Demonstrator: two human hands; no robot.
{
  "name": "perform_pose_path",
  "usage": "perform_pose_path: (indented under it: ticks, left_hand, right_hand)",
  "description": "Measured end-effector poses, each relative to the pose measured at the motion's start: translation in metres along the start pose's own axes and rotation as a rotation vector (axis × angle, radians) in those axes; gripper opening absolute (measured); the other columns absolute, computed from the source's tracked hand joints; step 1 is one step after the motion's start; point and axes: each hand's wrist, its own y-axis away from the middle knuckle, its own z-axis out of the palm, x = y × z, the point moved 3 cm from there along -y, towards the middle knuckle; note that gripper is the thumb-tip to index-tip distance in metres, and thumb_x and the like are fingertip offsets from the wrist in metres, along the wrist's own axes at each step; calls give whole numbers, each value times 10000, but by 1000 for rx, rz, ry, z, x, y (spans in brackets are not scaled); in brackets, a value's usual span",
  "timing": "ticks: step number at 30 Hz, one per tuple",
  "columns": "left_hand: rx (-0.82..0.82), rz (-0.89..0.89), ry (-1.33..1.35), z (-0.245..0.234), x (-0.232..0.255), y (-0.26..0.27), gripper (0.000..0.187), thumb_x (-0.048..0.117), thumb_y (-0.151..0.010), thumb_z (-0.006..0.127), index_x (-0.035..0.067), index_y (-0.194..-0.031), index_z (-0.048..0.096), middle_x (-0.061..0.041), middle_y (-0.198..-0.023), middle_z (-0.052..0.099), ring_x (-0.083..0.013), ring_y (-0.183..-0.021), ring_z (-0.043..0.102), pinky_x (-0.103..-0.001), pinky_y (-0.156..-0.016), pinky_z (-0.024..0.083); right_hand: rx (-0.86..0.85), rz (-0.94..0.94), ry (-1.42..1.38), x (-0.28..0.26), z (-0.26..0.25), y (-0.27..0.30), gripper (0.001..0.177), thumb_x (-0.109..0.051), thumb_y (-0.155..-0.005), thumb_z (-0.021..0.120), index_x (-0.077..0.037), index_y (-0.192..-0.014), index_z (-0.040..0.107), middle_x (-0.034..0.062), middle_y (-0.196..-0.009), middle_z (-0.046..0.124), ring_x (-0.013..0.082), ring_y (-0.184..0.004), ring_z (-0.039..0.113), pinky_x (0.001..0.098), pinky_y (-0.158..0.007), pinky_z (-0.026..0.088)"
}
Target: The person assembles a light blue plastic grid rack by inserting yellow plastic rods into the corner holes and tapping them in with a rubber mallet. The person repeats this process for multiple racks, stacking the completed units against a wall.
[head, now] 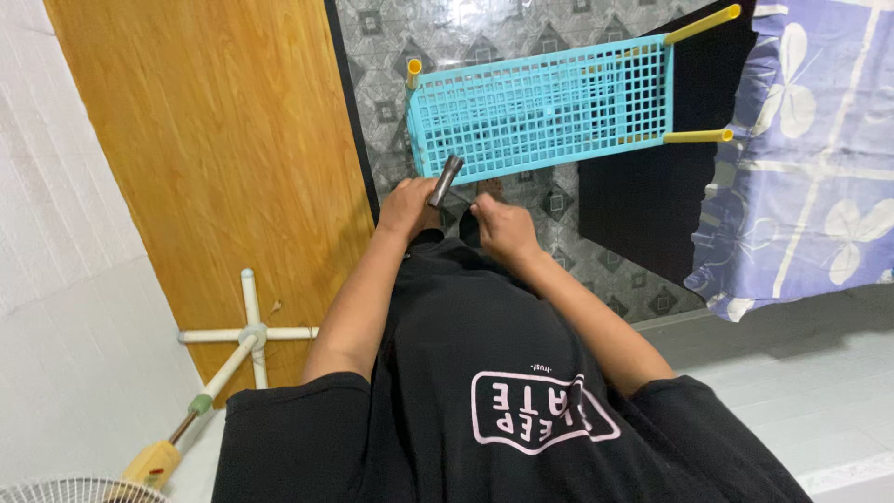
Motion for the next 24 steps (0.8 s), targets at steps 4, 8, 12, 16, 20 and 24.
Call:
perform_pose_path:
  ticks: [4,8,12,16,20,24]
  left_hand:
    - [151,110,-15,5,2,6,375,128,-855,684,167,-1228,686,-63,-1182,727,-324,-1078,664,-444,-890,552]
    - [129,64,7,12,-6,4,336,128,-896,696,192,-1225,695,-48,-1150,736,-319,-1070,665,-445,-879,552]
    - [116,85,5,10,-5,4,386,94,-883,704,182,-1259,686,-46,-1158,735,-322,-1090,658,-446,-882,550]
    - [-40,9,-56,4,-4,2,385,77,-814,730,193,-1180,710,-31,-1131,738,-303,-1081,661,-434,-871,554]
    - [58,91,-9,1,4,8,499,112,-760,779,149,-1247,678,-75,-1112,723,-338,-1035,646,-456,-834,544]
    - [73,44,6,0,4,4,363,125,-876,744,216,-1226,705,-45,-1087,739,-309,-1042,664,-441,-876,555]
  right_hand:
    - [265,-266,-202,-11,-27,9,59,-79,-1039,614,-21,-1035,617,168,-797,649,371,-737,662,456,-645,500]
    - [306,-361,-291,-16,-27,7,57,-77,-1030,592,-21,-1041,600,165,-843,671,373,-762,671,445,-656,523]
    - [-55,-25,51,-3,10,4,77,-120,-984,628,-52,-954,608,162,-795,697,411,-731,661,501,-604,489]
    - [15,-116,-15,0,12,6,101,-138,-974,629,-55,-932,590,177,-778,674,412,-712,652,506,-611,486]
    - [230,-301,-225,-2,-7,15,63,-104,-1015,591,-42,-1007,591,194,-786,640,412,-728,645,486,-627,493]
    - [139,-199,-153,0,-4,5,83,-117,-1016,591,-46,-972,593,179,-731,630,401,-686,642,496,-604,473]
